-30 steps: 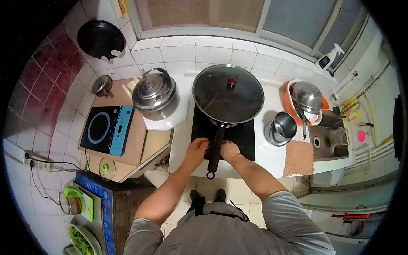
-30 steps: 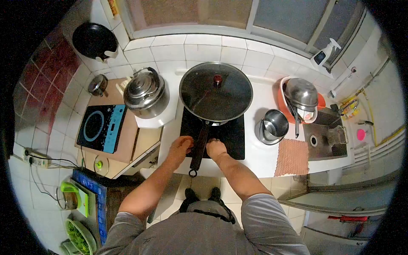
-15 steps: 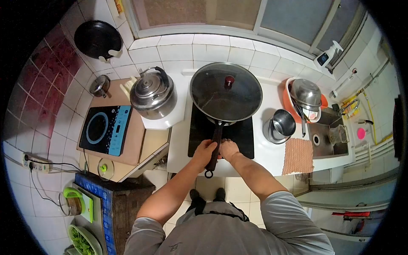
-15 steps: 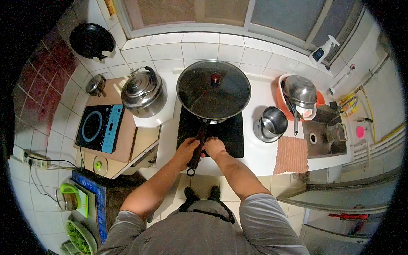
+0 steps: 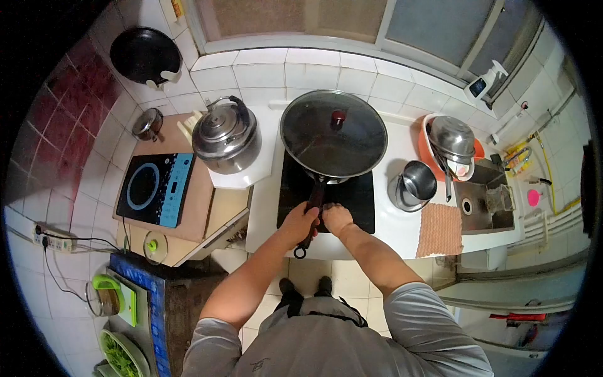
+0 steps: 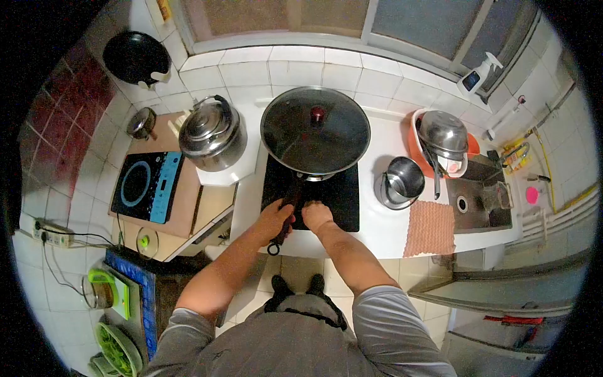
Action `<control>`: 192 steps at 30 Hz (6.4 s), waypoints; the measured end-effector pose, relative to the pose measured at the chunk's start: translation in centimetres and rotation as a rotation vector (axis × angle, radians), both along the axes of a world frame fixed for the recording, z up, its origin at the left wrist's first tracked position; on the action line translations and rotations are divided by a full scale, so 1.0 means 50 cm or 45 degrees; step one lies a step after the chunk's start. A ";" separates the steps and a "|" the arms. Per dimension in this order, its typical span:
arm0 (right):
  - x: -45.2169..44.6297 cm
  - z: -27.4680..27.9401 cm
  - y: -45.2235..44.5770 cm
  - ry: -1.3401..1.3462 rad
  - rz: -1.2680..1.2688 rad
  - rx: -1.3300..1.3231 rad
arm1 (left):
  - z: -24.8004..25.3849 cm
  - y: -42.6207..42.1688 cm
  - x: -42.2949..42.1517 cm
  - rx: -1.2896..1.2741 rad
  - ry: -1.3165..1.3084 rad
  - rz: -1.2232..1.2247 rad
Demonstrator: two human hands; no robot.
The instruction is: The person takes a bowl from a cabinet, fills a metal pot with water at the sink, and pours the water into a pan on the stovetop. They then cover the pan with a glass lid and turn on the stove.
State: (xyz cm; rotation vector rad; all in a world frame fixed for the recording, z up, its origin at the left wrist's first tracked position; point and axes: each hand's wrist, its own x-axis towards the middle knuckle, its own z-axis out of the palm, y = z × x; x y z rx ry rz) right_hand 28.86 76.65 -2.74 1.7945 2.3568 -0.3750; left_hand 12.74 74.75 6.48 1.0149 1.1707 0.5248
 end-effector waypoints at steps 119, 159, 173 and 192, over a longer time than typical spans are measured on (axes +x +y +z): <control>0.062 -0.116 0.018 1.165 -0.728 -0.291 | 0.003 -0.064 -0.058 -0.156 -0.583 0.039; 0.021 0.046 -0.119 0.354 -0.400 0.387 | 0.014 -0.027 -0.009 -0.018 0.035 -0.078; 0.204 -0.045 -0.431 0.636 -0.834 0.560 | 0.043 -0.028 0.010 0.432 0.379 -0.109; 0.665 -0.087 -0.396 1.101 -1.037 0.705 | -0.018 -0.253 0.430 0.808 0.642 -0.658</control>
